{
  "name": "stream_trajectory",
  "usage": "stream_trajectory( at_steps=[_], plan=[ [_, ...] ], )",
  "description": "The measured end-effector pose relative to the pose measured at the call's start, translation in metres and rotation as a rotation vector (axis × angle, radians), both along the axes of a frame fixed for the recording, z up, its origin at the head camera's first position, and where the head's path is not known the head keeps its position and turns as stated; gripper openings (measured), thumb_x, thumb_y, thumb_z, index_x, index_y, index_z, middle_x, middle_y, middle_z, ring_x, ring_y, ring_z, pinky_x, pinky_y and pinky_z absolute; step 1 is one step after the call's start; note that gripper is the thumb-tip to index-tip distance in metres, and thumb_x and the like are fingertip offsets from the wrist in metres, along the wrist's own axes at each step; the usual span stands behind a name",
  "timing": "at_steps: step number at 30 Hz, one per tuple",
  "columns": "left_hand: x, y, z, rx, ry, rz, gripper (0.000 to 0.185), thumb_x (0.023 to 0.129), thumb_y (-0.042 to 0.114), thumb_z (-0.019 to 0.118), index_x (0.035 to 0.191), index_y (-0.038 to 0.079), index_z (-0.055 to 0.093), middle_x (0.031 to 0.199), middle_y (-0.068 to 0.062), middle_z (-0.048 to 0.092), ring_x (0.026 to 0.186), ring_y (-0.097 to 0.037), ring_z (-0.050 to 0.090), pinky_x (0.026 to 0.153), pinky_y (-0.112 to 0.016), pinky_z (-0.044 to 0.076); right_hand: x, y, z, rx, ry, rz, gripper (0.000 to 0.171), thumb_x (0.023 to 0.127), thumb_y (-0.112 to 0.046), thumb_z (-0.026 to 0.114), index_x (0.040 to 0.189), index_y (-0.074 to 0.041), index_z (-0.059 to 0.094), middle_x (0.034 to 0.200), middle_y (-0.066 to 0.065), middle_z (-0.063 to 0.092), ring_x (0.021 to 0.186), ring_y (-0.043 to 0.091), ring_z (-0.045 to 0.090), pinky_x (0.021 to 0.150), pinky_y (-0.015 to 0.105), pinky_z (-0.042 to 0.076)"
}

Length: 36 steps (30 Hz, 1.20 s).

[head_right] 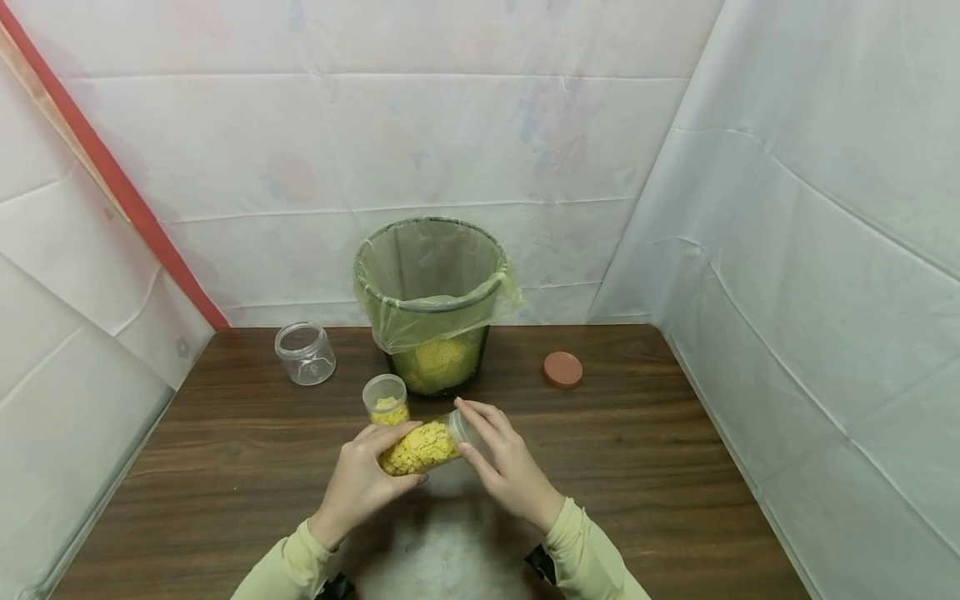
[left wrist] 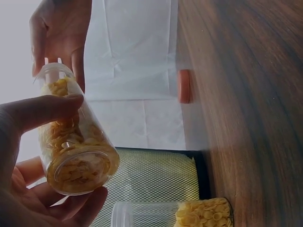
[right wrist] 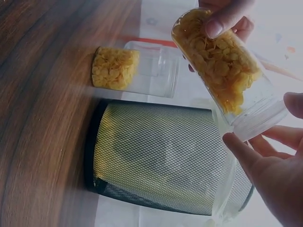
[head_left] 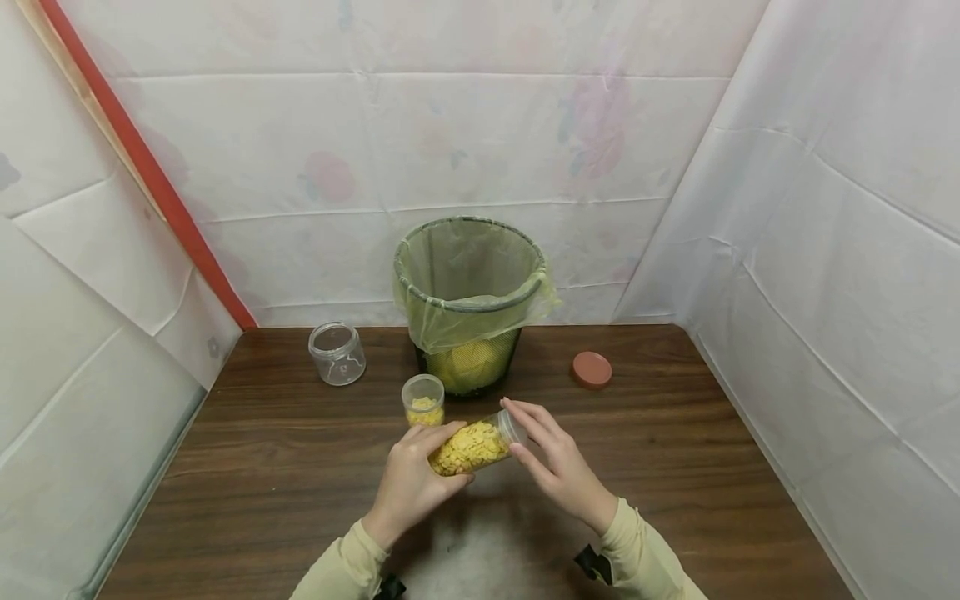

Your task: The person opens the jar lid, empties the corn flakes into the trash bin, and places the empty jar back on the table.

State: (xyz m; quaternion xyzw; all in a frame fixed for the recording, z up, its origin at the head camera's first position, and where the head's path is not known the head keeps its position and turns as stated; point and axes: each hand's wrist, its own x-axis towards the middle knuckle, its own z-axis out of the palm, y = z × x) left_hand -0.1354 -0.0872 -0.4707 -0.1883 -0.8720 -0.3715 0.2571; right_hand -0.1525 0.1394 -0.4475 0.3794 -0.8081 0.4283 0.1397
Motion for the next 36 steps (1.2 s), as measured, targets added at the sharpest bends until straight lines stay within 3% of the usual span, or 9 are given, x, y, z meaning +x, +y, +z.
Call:
stream_trajectory(
  at_steps=[8, 18, 28, 36],
  plan=[
    [0.0003, -0.0004, -0.001, 0.042, -0.111, -0.024, 0.066, 0.046, 0.023, 0.092, 0.108, 0.017, 0.071, 0.097, 0.003, 0.073, 0.085, -0.009, 0.062, 0.071, -0.028, 0.051, 0.0009, 0.0003, 0.0008, -0.005, 0.037, 0.054, 0.057, 0.09, 0.003, 0.057, 0.143, 0.001, 0.037, 0.141, 0.015, 0.043, 0.128, 0.026, 0.045, 0.107, 0.021, 0.034],
    [0.001, -0.003, 0.0018, 0.161, -0.364, -0.105, 0.063, 0.051, 0.022, 0.091, 0.11, 0.028, 0.069, 0.095, 0.005, 0.071, 0.079, -0.006, 0.06, 0.067, -0.021, 0.048, -0.0015, 0.0051, 0.0008, -0.023, 0.125, 0.13, 0.048, 0.098, -0.009, 0.048, 0.142, 0.005, 0.036, 0.143, 0.016, 0.041, 0.131, 0.023, 0.041, 0.109, 0.022, 0.032],
    [0.0004, -0.0022, 0.0004, 0.231, -0.437, -0.139, 0.063, 0.054, 0.016, 0.09, 0.112, 0.024, 0.067, 0.101, 0.006, 0.07, 0.084, -0.008, 0.062, 0.073, -0.023, 0.05, -0.0037, 0.0045, 0.0053, -0.044, 0.133, 0.125, 0.047, 0.097, -0.006, 0.049, 0.141, 0.005, 0.038, 0.142, 0.017, 0.042, 0.13, 0.025, 0.041, 0.108, 0.023, 0.033],
    [-0.001, -0.0029, -0.0005, 0.279, -0.429, -0.12, 0.065, 0.054, 0.011, 0.089, 0.113, 0.021, 0.066, 0.104, 0.004, 0.07, 0.09, -0.013, 0.063, 0.078, -0.027, 0.051, -0.0085, 0.0094, 0.0048, -0.032, 0.158, 0.063, 0.049, 0.094, -0.003, 0.053, 0.14, 0.006, 0.04, 0.139, 0.017, 0.046, 0.127, 0.026, 0.043, 0.108, 0.022, 0.032]
  ],
)
